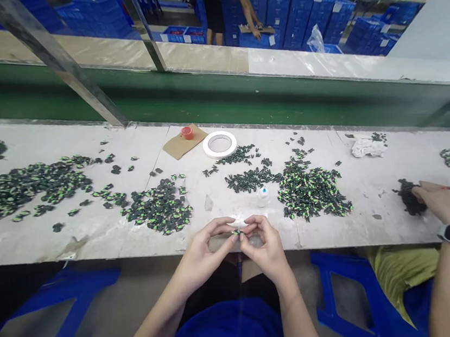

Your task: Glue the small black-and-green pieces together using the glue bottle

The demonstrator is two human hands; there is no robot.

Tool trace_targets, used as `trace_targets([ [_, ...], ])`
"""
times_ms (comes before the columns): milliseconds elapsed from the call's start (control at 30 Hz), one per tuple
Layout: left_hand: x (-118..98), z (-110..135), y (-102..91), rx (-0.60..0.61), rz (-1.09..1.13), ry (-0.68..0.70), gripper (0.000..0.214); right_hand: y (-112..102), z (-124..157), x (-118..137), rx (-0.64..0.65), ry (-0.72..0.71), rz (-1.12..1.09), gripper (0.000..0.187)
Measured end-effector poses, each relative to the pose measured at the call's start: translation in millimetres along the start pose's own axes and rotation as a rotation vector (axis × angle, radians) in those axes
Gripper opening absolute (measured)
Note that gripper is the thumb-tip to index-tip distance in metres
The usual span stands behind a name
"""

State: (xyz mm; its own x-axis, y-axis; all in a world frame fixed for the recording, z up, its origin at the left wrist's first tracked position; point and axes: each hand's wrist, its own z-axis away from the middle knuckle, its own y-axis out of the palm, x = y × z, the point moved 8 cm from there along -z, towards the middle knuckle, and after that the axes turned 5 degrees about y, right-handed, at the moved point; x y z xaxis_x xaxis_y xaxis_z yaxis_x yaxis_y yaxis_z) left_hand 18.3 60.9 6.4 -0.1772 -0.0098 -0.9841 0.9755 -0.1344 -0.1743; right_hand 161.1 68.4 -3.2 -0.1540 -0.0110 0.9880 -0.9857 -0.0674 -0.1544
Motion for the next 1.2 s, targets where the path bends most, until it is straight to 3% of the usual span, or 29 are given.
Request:
trace_targets([
  [133,-3.2,2.5,0.1,0.069,0.013,0.0,0.035,-3.4,2.7,-0.1,-0.035,0.007,-0.013,0.023],
  [233,-1.3,2.2,-14.0,0.044,-0.115,0.031,0.037,-15.8,5.7,-2.0,-0.079,0.006,0.042,0.022],
  [333,4.9,0.5,-46.2,-0.087,-0.335,0.055,0.03,-47.2,6.6,-2.8,-0.202,-0.01,0.171,0.02],
  [433,7.1,1.4,-87.4,-0.31,-0.546,0.089,0.026,-86.7,6.7,3.3,-0.453,-0.057,0.396,0.025],
  [533,4.8,0.5,-110.5,-0.449,-0.719,0.168,0.02,-92.0,-0.4,9.7,-0.528,-0.12,0.651,0.047],
  [667,3.7,-12.6,-104.8,-0.405,-0.835,0.251,0.016,-59.9,-19.6,3.8,-0.425,-0.176,0.776,0.067],
  [800,-1.7,-22.8,-94.7,-0.397,-0.937,0.238,0.016,-36.6,-33.6,1.3,-0.407,-0.234,0.732,0.054],
  [967,-1.1,-28.0,-89.7,-0.375,-0.946,0.191,0.022,-35.9,-33.9,4.9,-0.403,-0.207,0.563,0.036],
  [1200,3.2,-29.6,-81.5,-0.308,-0.889,0.218,0.02,-43.1,-13.4,-5.9,-0.292,0.015,0.074,0.034],
])
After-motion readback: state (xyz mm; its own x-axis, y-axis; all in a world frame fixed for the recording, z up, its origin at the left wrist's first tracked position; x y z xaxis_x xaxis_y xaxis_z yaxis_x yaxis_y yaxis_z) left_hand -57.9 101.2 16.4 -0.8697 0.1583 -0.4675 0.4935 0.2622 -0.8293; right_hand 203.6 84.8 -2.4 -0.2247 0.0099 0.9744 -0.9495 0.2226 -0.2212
